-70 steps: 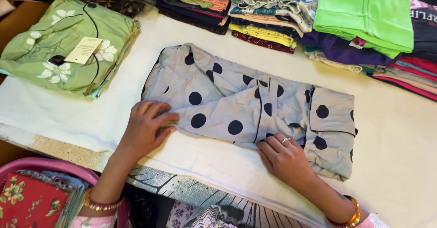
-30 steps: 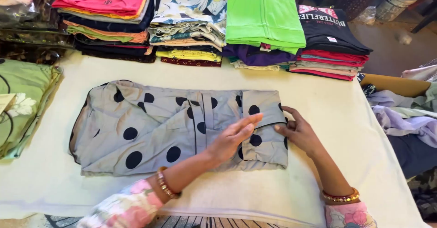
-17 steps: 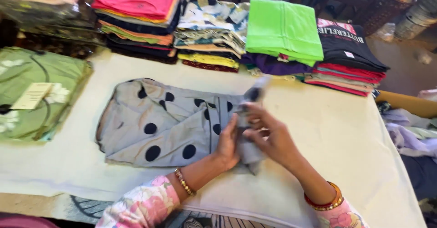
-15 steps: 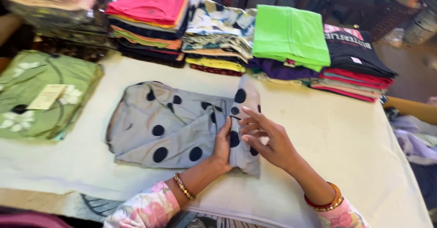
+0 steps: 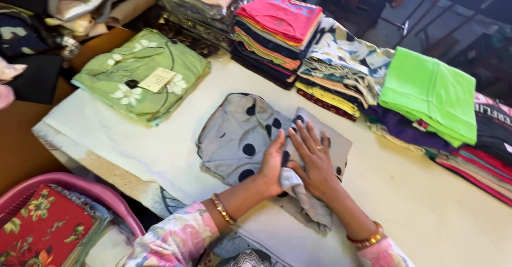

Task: Folding various items of clothing on a table in a garment warehouse or shop.

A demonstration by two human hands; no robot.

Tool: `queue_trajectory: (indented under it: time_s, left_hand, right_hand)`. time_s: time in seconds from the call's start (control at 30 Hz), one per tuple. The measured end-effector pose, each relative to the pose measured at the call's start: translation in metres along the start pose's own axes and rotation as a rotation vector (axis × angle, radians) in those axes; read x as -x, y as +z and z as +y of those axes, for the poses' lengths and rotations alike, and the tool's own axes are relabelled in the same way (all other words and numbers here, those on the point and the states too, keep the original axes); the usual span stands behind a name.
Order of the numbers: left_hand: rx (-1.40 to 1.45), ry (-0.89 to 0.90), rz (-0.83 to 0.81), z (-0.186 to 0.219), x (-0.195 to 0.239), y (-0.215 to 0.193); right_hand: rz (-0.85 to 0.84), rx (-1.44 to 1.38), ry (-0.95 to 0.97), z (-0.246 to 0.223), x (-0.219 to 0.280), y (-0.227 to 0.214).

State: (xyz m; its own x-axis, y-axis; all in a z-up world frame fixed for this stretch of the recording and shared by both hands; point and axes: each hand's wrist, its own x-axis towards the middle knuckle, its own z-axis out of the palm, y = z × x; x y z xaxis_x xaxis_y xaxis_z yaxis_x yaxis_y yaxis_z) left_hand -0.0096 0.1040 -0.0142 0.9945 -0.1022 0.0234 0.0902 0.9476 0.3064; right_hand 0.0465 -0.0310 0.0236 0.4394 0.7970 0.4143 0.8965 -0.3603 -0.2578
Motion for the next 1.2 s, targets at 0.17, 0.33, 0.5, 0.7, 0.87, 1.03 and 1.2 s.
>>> queue_trajectory:
  time_s: [0.17,0.33,0.5,0.7,0.87,1.03,1.2]
  left_hand:
    - [-0.106,0.09,0.08,0.08,0.017,-0.015]
    - [-0.197,0.141,0.188,0.145,0.042,-0.042]
    - [-0.483,0.259,0.324,0.179,0.064,-0.092]
    - [-1.602,0.379,0.608,0.175,0.137,-0.013]
    - [-2.009,0.197,0.758,0.149,0.141,-0.005]
    - [-2.098,0.174,0.889,0.139,0.135,-0.006]
    - [-2.104,0.26,0.878,0.136,0.133,-0.014]
  right_hand:
    - [0.011,-0.025,-0.032,-0.033,-0.064,0.045]
    - [0.046,-0.019,-0.024,-0.07,-0.108,0.09]
    - [-0.236,-0.034,0.149,-0.084,-0.129,0.118]
    - [-0.138,-0.19,-0.038,-0.024,-0.167,0.084]
    - [-0.303,-0.076,-0.156,-0.009,-0.214,0.072]
    - [-0.335,-0.007,-0.249,0.007,-0.22,0.077]
    - [-0.25,-0.03,-0.299,0.027,-0.224,0.055]
